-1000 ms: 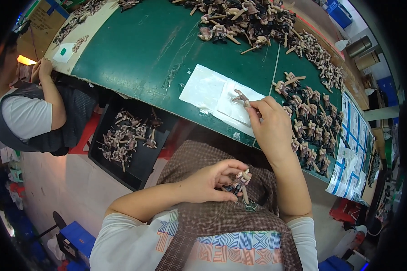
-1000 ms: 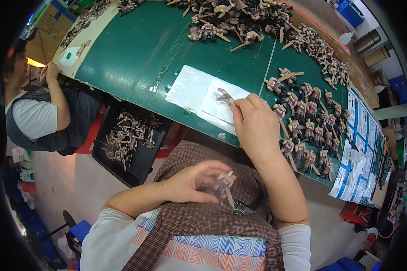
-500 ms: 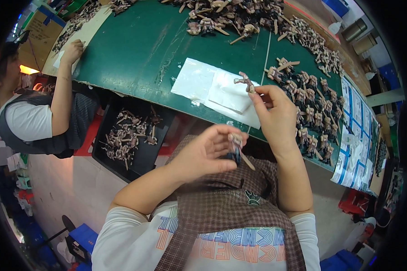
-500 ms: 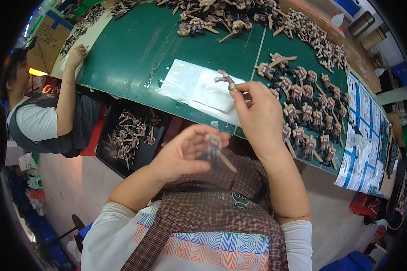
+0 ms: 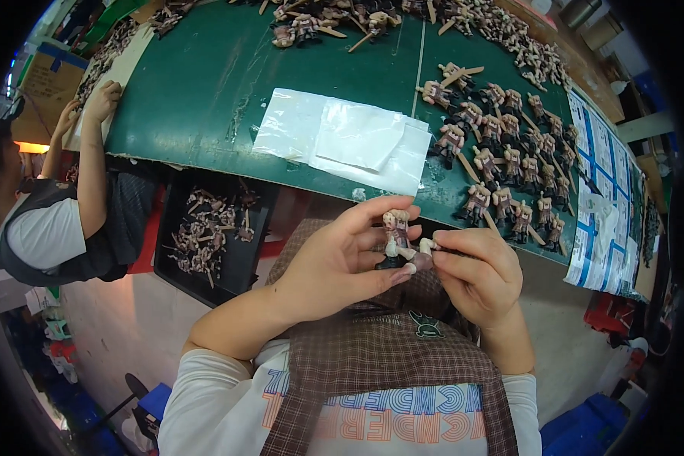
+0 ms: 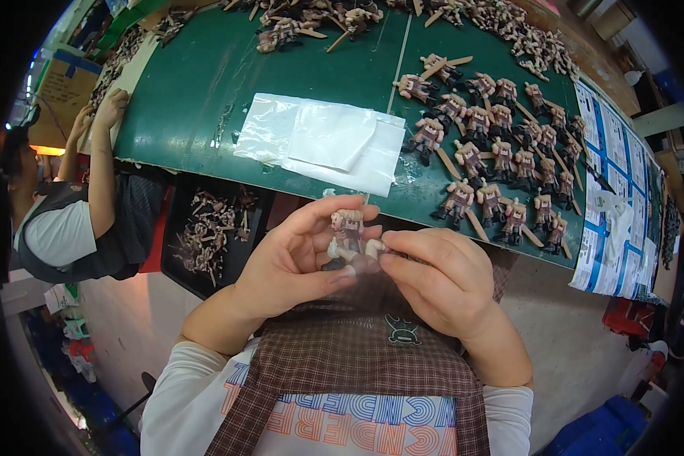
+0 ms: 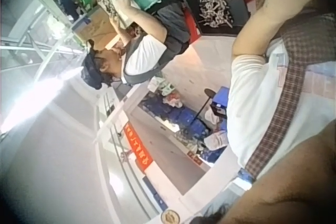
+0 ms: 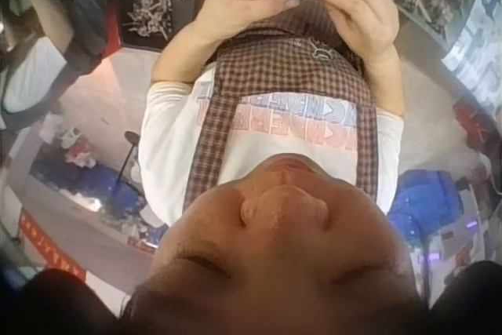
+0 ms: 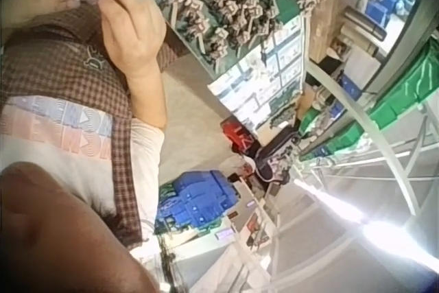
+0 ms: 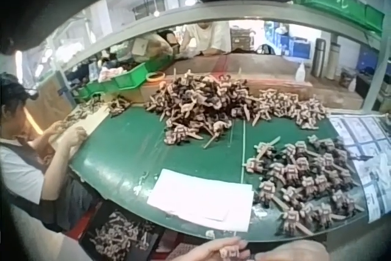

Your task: The person assembles toy figures by applying glue to toy limbs on a pad and attaching them to the toy torsos by hand.

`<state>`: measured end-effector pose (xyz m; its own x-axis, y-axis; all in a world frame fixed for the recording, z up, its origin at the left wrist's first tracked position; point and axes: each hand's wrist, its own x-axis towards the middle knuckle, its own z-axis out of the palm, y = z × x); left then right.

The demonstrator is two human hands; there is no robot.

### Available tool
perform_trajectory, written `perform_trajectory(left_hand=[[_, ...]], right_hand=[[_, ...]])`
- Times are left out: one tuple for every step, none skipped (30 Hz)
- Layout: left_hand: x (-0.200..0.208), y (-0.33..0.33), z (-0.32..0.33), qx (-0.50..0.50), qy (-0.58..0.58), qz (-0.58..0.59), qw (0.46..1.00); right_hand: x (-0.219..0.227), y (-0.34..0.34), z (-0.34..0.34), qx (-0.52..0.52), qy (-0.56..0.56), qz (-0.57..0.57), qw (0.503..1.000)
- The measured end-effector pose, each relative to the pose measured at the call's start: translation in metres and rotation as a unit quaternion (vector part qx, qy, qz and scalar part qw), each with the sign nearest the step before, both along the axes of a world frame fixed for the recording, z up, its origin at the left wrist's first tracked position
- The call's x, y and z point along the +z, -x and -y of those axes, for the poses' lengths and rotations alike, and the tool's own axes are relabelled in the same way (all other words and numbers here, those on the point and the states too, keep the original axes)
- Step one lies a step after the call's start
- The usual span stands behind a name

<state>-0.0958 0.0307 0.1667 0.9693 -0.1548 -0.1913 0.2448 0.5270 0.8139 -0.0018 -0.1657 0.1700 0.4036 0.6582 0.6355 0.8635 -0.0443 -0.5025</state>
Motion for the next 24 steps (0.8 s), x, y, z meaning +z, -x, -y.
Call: perform_trajectory(left_hand=[[0.001, -0.001, 0.002, -0.002, 0.000, -0.001, 1.000], [0.002, -0.002, 0.004, -0.008, -0.005, 0.000, 1.000], [0.002, -0.002, 0.005, -0.013, -0.010, 0.000, 1.000], [0.001, -0.002, 0.006, -0.013, -0.011, -0.001, 1.000], [0.000, -0.001, 0.006, -0.018, -0.014, 0.010, 1.000], [0.000, -0.001, 0.006, -0.022, -0.016, 0.021, 0.999], [0.001, 0.000, 0.007, -0.022, -0.017, 0.020, 0.999], [0.002, 0.000, 0.007, -0.022, -0.014, 0.018, 0.999], [0.002, 0.000, 0.007, -0.023, -0.011, 0.015, 1.000], [0.002, 0.000, 0.008, -0.024, -0.012, 0.015, 1.000], [0.002, 0.001, 0.008, -0.023, -0.007, 0.030, 0.999], [0.001, 0.001, 0.008, -0.020, -0.003, 0.045, 0.999], [-0.001, 0.000, 0.007, -0.020, -0.004, 0.044, 0.999], [-0.003, 0.000, 0.006, -0.026, 0.029, 0.082, 0.996], [-0.005, 0.000, 0.005, -0.032, 0.061, 0.119, 0.991], [-0.006, 0.000, 0.004, -0.033, 0.059, 0.117, 0.991], [-0.007, 0.000, 0.004, -0.017, 0.077, 0.097, 0.992], [-0.008, 0.001, 0.003, -0.002, 0.094, 0.076, 0.993], [-0.007, 0.002, 0.004, -0.004, 0.093, 0.073, 0.993], [-0.007, 0.002, 0.004, 0.000, 0.060, 0.074, 0.995], [-0.006, 0.002, 0.005, 0.005, 0.027, 0.076, 0.997], [-0.003, 0.002, 0.004, 0.007, 0.029, 0.074, 0.997], [-0.005, 0.001, 0.004, 0.006, 0.028, 0.072, 0.997], [-0.009, 0.001, 0.004, 0.014, 0.001, 0.116, 0.993]], right_hand=[[-0.001, 0.000, 0.002, -0.002, 0.000, -0.001, 1.000], [-0.002, 0.000, 0.004, -0.004, -0.002, -0.004, 1.000], [-0.002, -0.001, 0.005, -0.005, -0.004, -0.006, 1.000], [-0.003, -0.001, 0.006, -0.006, -0.005, -0.007, 1.000], [-0.003, -0.002, 0.006, -0.005, -0.004, -0.005, 1.000], [-0.003, -0.002, 0.007, -0.004, -0.002, -0.003, 1.000], [-0.004, -0.002, 0.007, -0.004, -0.003, -0.003, 1.000], [-0.005, -0.002, 0.007, -0.005, -0.006, 0.004, 1.000], [-0.005, -0.001, 0.007, -0.006, -0.008, 0.012, 1.000], [-0.005, -0.001, 0.008, -0.007, -0.009, 0.011, 1.000], [-0.005, 0.000, 0.009, -0.014, -0.007, 0.030, 0.999], [-0.006, 0.001, 0.009, -0.021, -0.005, 0.049, 0.999], [-0.006, 0.002, 0.009, -0.021, -0.007, 0.048, 0.999], [-0.005, 0.003, 0.010, -0.025, -0.012, 0.048, 0.998], [-0.005, 0.004, 0.010, -0.028, -0.018, 0.046, 0.998], [-0.003, 0.005, 0.010, -0.030, -0.020, 0.044, 0.998], [-0.001, 0.006, 0.010, -0.027, -0.018, 0.048, 0.998], [0.001, 0.007, 0.010, -0.025, -0.015, 0.052, 0.998], [0.002, 0.008, 0.011, -0.027, -0.016, 0.049, 0.998], [0.002, 0.008, 0.011, -0.021, -0.011, 0.057, 0.998], [0.002, 0.008, 0.011, -0.013, -0.006, 0.065, 0.998], [0.001, 0.007, 0.012, -0.015, -0.007, 0.064, 0.998], [0.000, 0.007, 0.012, -0.009, -0.006, 0.066, 0.998], [0.000, 0.008, 0.012, -0.003, -0.006, 0.069, 0.998]])
